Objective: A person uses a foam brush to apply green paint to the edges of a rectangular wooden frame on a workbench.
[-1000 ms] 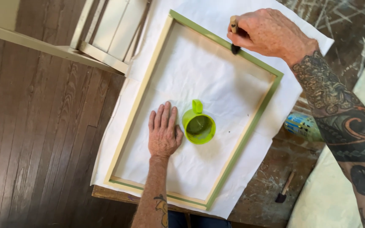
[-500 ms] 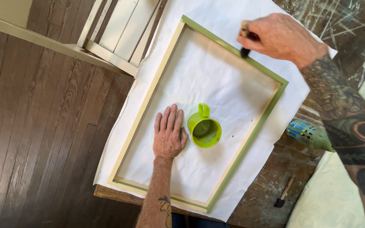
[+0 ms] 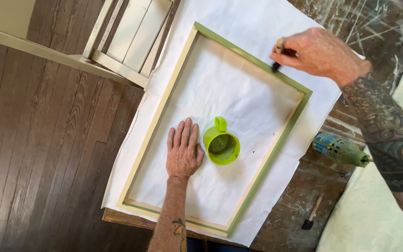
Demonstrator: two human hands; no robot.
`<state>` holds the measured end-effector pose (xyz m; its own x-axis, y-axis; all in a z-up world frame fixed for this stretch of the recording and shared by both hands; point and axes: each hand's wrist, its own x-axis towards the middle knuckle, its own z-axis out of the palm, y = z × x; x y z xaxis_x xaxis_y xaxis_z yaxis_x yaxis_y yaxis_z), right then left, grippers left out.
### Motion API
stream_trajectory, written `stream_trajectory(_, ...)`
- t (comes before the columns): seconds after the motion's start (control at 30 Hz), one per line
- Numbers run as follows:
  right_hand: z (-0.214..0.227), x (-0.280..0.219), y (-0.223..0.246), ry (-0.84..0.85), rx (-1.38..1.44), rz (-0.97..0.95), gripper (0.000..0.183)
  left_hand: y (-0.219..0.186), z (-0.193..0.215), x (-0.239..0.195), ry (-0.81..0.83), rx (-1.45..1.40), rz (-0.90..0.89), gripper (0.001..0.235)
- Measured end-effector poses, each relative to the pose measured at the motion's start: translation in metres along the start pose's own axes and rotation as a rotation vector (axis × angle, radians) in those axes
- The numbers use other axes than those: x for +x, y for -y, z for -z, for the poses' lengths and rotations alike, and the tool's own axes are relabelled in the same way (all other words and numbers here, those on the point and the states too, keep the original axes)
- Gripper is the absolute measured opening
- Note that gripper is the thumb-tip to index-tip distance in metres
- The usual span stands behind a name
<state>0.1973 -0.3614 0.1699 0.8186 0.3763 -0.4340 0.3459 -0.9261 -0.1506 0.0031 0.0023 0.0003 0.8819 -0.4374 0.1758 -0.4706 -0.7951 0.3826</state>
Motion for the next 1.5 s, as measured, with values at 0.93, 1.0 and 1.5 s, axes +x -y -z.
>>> stream_trajectory(0.93, -0.012, -0.01, -0.01, 0.075, -0.12, 0.006, 0.033, 0.0, 0.001, 0.001, -0.007, -0.018, 0.003, 0.06)
stream_trajectory(1.0, -0.006, 0.007, 0.0, 0.017, -0.099, 0.057, 0.031, 0.0, 0.0, 0.0, -0.003, -0.03, 0.002, 0.059)
stream_trajectory(1.5, -0.001, 0.125, 0.03, -0.289, -0.003, 0.196, 0.04, 0.001, 0.002, 0.0, 0.028, -0.029, 0.012, 0.06)
